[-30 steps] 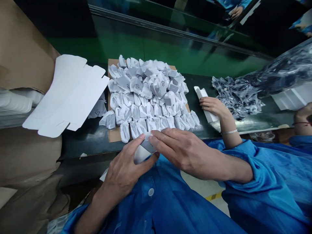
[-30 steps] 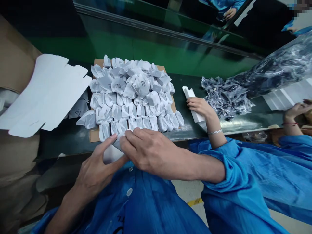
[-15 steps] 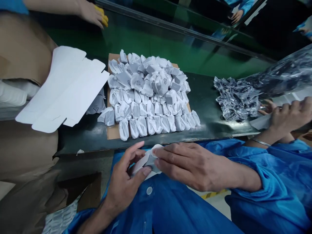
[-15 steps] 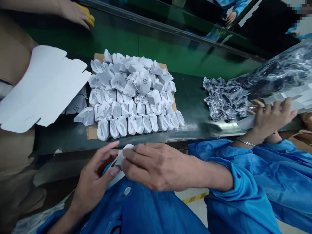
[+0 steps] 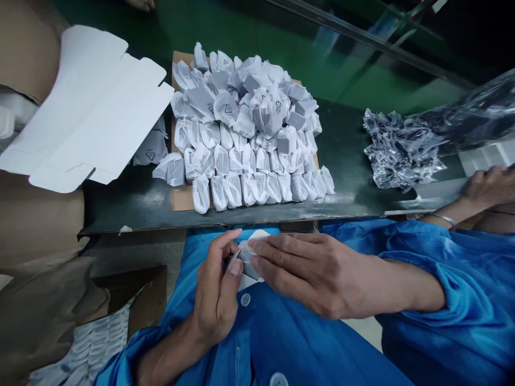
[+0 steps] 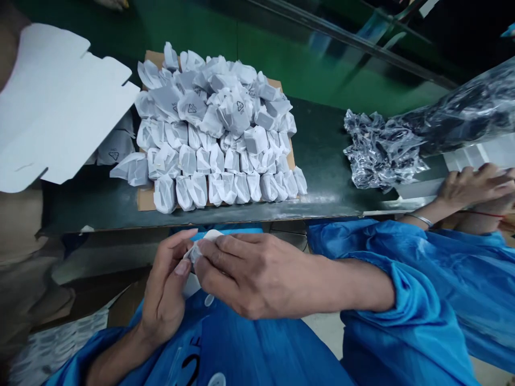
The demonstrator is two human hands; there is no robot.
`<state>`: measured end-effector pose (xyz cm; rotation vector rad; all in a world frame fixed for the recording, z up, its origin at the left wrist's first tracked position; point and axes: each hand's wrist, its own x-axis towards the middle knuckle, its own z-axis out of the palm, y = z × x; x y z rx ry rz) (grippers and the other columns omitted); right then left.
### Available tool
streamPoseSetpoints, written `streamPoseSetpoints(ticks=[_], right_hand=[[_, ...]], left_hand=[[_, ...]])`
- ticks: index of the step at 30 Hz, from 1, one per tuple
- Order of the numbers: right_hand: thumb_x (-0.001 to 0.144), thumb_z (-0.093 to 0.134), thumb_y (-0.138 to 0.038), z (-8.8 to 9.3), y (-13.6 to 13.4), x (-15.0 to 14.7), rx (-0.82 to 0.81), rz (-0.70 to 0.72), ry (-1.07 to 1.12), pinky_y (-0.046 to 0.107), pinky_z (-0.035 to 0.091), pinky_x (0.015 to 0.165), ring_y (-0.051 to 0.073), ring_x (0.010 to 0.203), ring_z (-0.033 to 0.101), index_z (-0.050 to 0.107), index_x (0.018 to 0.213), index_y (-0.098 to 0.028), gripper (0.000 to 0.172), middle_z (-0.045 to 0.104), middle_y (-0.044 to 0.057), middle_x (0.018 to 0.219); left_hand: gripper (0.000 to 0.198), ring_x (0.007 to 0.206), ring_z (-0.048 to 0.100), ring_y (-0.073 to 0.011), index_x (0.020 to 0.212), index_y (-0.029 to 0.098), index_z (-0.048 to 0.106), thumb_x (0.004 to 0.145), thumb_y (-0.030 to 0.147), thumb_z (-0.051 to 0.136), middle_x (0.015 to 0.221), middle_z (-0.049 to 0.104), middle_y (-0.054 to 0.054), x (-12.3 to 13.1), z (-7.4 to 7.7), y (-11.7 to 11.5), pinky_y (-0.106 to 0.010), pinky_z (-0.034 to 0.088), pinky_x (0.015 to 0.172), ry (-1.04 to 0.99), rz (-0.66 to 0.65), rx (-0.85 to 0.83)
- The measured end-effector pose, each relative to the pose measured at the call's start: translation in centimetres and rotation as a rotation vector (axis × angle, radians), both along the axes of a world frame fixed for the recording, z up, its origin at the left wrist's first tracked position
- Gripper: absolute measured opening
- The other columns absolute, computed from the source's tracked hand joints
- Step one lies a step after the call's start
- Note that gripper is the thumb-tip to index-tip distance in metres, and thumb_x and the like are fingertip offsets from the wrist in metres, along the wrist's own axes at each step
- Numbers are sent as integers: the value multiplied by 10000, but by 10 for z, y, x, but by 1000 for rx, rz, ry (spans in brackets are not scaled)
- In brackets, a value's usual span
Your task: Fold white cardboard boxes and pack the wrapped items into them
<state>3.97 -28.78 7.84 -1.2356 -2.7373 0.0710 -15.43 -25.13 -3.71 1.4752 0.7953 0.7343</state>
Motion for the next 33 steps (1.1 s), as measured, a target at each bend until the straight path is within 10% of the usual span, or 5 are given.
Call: streamPoseSetpoints(ticks=[19,33], right_hand=[[1010,472,-166,12,-3,12,-97,45,198,317,562,813,198,976,655,649,1043,-109,189,691,146,1184],[1004,447,-134,14,17,-11,-108,196,-187,367,486,759,241,900,621,681,1049,-59,250,682,141,934]], left_hand=[[339,677,507,-102,1337,305,510,1014,316,408,788,566,37,-3,-2,-6,-215,427,612,-168,32,-51],[345,874,588,-92,1369,357,451,1034,294,398,969,611,42,-2,-10,-4,-215,465,798,22,-64,11]])
